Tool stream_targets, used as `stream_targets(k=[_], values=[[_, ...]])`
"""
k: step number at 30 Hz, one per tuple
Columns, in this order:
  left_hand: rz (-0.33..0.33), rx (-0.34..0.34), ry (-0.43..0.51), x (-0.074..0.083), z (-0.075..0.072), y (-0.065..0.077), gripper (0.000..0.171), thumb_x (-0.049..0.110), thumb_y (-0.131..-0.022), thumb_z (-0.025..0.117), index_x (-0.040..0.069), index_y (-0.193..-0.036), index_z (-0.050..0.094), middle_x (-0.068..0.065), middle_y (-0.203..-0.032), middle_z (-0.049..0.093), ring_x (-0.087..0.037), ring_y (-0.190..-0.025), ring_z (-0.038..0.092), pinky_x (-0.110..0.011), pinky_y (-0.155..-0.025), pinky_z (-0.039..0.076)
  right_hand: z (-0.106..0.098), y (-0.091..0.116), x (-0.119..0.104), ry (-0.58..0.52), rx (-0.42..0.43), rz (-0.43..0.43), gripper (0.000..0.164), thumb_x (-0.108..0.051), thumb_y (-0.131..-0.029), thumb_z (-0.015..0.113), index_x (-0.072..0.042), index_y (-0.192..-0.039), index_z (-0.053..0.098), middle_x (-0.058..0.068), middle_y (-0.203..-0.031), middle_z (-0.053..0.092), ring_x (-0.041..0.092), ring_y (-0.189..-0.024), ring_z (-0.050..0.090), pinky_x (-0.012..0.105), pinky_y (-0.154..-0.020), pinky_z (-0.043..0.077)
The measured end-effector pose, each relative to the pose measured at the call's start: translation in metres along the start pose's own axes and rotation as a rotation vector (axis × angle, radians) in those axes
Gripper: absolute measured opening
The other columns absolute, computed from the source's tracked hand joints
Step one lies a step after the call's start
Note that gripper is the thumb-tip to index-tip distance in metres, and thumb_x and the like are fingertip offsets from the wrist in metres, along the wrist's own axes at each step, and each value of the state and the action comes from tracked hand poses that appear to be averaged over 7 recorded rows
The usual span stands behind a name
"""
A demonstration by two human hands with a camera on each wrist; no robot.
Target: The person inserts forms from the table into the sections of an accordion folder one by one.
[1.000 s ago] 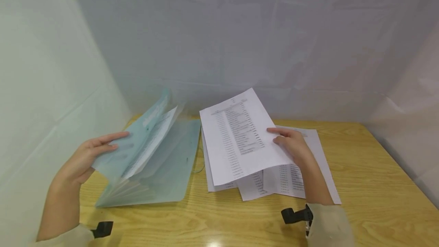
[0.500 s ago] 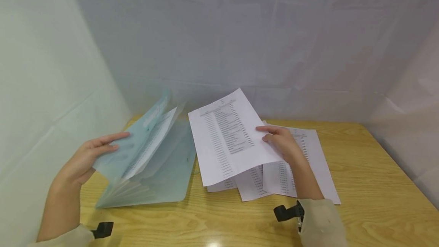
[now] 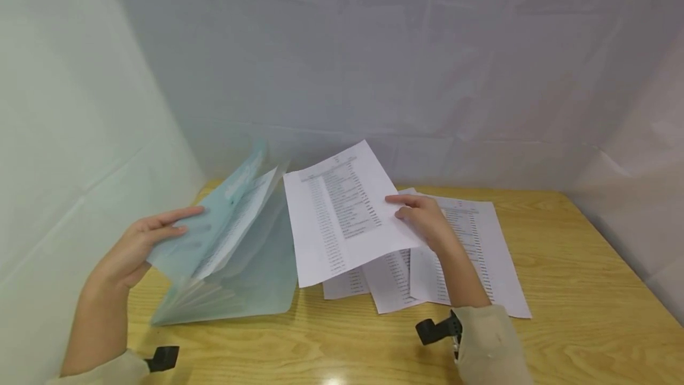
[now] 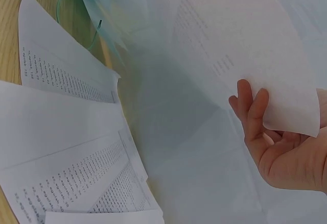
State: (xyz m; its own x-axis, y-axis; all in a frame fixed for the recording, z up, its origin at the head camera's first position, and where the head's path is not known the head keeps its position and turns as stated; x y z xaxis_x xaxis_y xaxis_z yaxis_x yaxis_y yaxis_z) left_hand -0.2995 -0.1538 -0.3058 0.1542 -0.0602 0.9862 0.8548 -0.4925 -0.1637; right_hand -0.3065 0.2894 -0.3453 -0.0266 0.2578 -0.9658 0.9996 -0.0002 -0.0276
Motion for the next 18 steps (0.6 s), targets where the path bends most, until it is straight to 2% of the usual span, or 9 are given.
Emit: stream_targets(k=[9,18], values=[[-0.007,0.006,-0.005,0.000,0.000,0.000,0.033,0.008,-0.097,0.047,0.013,-0.128,0.056,-0.006,-0.113,0.059,-0.019,-0.079,0.064,-0.028,-0.062,0.054,-0.001,-0.001,-0.004,-0.019,0.011,0.030,0.039,-0.007,-0.089,0.054,-0.003,-0.128,0.055,0.014,-0.142,0.034,0.018,-0.077,0.060,0.028,-0.061,0.051],[-0.023,0.021,-0.009,-0.001,0.002,0.000,0.033,0.008,-0.096,0.048,0.014,-0.127,0.057,-0.007,-0.109,0.061,-0.019,-0.078,0.064,-0.029,-0.062,0.054,0.016,-0.004,-0.011,-0.015,-0.036,-0.012,0.037,-0.008,-0.090,0.053,-0.003,-0.127,0.056,0.020,-0.126,0.048,0.020,-0.067,0.063,0.028,-0.055,0.052]])
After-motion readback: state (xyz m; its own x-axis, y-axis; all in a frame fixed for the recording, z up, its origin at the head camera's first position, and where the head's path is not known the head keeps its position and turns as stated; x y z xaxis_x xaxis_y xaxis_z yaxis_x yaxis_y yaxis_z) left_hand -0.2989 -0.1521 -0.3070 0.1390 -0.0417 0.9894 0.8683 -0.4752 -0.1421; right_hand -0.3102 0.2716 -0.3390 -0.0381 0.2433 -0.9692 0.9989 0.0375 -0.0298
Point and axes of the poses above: each hand's wrist, its own y-axis away from the middle knuckle, its own z-axis out of the palm, x = y × z, the point moved 5 cm from there along -y, towards the middle knuckle
